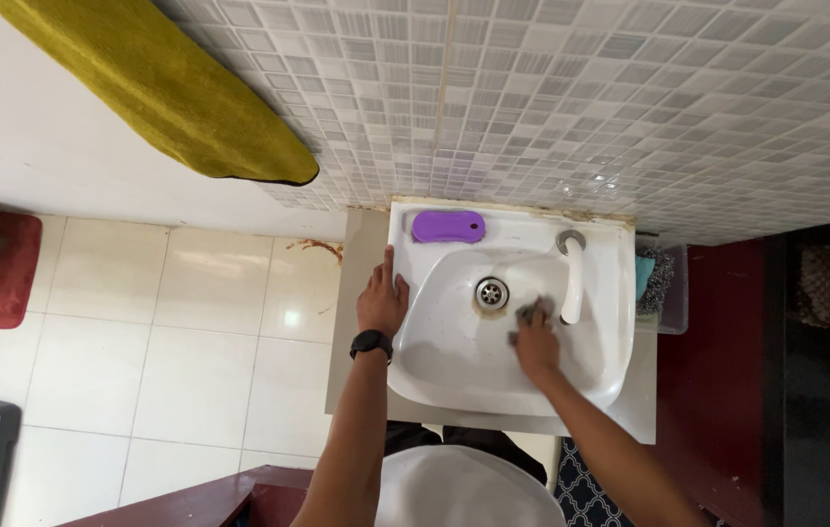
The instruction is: The person scrubs the interior of a bathroom sink using a purple scrubbing pad and a scouring sponge.
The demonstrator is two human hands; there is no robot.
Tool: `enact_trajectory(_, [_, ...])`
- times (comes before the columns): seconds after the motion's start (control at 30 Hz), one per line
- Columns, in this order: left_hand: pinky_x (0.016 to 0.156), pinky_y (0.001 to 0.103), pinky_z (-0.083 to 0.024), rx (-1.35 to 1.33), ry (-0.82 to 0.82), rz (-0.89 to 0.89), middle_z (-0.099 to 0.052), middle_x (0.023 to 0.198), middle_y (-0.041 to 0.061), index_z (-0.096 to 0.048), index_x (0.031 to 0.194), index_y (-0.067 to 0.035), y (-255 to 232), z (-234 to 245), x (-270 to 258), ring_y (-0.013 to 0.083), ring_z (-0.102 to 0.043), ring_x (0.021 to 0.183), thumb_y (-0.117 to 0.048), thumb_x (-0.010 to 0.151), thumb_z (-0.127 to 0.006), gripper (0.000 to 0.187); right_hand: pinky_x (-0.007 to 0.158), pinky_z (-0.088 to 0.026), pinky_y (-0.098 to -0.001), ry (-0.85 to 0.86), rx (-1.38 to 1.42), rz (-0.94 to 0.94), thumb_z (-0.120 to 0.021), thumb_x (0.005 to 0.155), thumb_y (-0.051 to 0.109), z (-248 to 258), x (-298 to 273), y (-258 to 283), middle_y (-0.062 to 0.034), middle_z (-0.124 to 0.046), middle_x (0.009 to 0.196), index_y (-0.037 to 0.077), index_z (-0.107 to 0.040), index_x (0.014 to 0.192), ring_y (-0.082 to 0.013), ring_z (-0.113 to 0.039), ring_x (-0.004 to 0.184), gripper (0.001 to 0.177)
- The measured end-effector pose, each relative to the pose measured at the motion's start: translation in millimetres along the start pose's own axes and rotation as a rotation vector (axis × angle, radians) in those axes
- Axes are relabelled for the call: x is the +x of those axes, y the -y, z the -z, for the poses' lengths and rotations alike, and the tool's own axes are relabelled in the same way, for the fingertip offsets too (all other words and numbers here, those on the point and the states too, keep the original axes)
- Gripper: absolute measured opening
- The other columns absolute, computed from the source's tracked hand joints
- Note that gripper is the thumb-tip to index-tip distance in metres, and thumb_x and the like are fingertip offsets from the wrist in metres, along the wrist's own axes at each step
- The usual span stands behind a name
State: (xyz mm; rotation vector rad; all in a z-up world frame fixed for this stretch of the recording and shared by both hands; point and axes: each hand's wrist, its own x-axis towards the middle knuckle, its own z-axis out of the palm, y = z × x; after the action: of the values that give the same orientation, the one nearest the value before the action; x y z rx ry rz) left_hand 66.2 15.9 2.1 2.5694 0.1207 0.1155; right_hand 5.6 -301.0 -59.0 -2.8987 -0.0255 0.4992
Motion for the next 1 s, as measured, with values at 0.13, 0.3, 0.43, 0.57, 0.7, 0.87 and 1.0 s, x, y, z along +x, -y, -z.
enact_trajectory(0.13, [0.075, 0.049, -0.059, -0.035, -0.03, -0.02, -0.065, 0.121, 0.014, -0.031, 0.16, -0.017, -3, 3, 2, 0.0362, -0.069, 0.102, -0.023, 0.1, -0.051, 0.064, 0.098, -0.051, -0.0511, 0.208, 0.084, 0.068, -0.074, 0.092, 0.026, -19, -11, 47, -0.0404, -0.032, 0.15, -0.003, -0.046, 0.137, -0.05, -0.053, 0.123, 0.061])
enact_trajectory(0.3, [0.078, 0.049, -0.059, -0.029, 0.005, 0.021, -0.066, 0.122, 0.014, -0.031, 0.161, -0.018, -3, 5, 0, 0.0364, -0.069, 0.102, -0.024, 0.101, -0.052, 0.064, 0.112, -0.044, -0.0453, 0.266, 0.947, 0.269, -0.049, 0.076, -0.01, -43, 1, 118, -0.0203, -0.058, 0.143, 0.01, -0.049, 0.15, -0.0342, -0.058, 0.131, 0.076])
enact_trajectory(0.43, [0.075, 0.05, -0.059, -0.022, -0.026, -0.011, -0.066, 0.123, 0.015, -0.031, 0.159, -0.016, -5, 4, -1, 0.0374, -0.068, 0.101, -0.023, 0.098, -0.053, 0.065, 0.109, -0.047, -0.0417, 0.283, 0.692, 0.409, -0.07, 0.078, -0.001, -33, -3, 89, -0.0118, -0.063, 0.138, 0.015, -0.062, 0.136, -0.0316, -0.061, 0.124, 0.06])
enact_trajectory(0.57, [0.075, 0.05, -0.059, -0.022, -0.018, 0.013, -0.066, 0.122, 0.015, -0.032, 0.159, -0.017, -2, 3, 0, 0.0364, -0.069, 0.101, -0.023, 0.1, -0.053, 0.063, 0.105, -0.049, -0.0426, 0.259, 0.238, 0.245, -0.081, 0.079, 0.013, -6, 5, 10, -0.0036, -0.065, 0.135, 0.02, -0.073, 0.121, -0.0302, -0.062, 0.118, 0.043])
enact_trajectory(0.7, [0.074, 0.049, -0.06, -0.014, -0.024, 0.012, -0.066, 0.122, 0.015, -0.033, 0.159, -0.016, -2, 1, 0, 0.0358, -0.069, 0.101, -0.022, 0.099, -0.053, 0.063, 0.099, -0.059, -0.0439, 0.045, 0.114, -0.006, -0.074, 0.083, 0.018, 14, 34, -32, -0.0094, -0.054, 0.149, 0.013, -0.067, 0.128, -0.0323, -0.061, 0.123, 0.046])
enact_trajectory(0.87, [0.075, 0.049, -0.06, 0.001, -0.03, -0.007, -0.066, 0.122, 0.015, -0.034, 0.158, -0.016, -2, 0, -3, 0.0362, -0.069, 0.1, -0.022, 0.1, -0.053, 0.062, 0.098, -0.046, -0.0577, -0.191, 0.141, 0.039, -0.076, 0.081, 0.018, -23, 21, 33, -0.0377, -0.031, 0.148, -0.004, -0.041, 0.14, -0.0603, -0.035, 0.134, 0.072])
enact_trajectory(1.0, [0.074, 0.05, -0.059, -0.027, -0.031, -0.013, -0.066, 0.121, 0.015, -0.034, 0.158, -0.015, 0, 0, 0, 0.0369, -0.069, 0.099, -0.022, 0.099, -0.053, 0.063, 0.108, -0.041, -0.0589, -0.095, 0.401, 0.256, -0.078, 0.078, 0.011, -50, 13, 106, -0.0281, -0.04, 0.143, 0.001, -0.046, 0.136, -0.0524, -0.043, 0.13, 0.067])
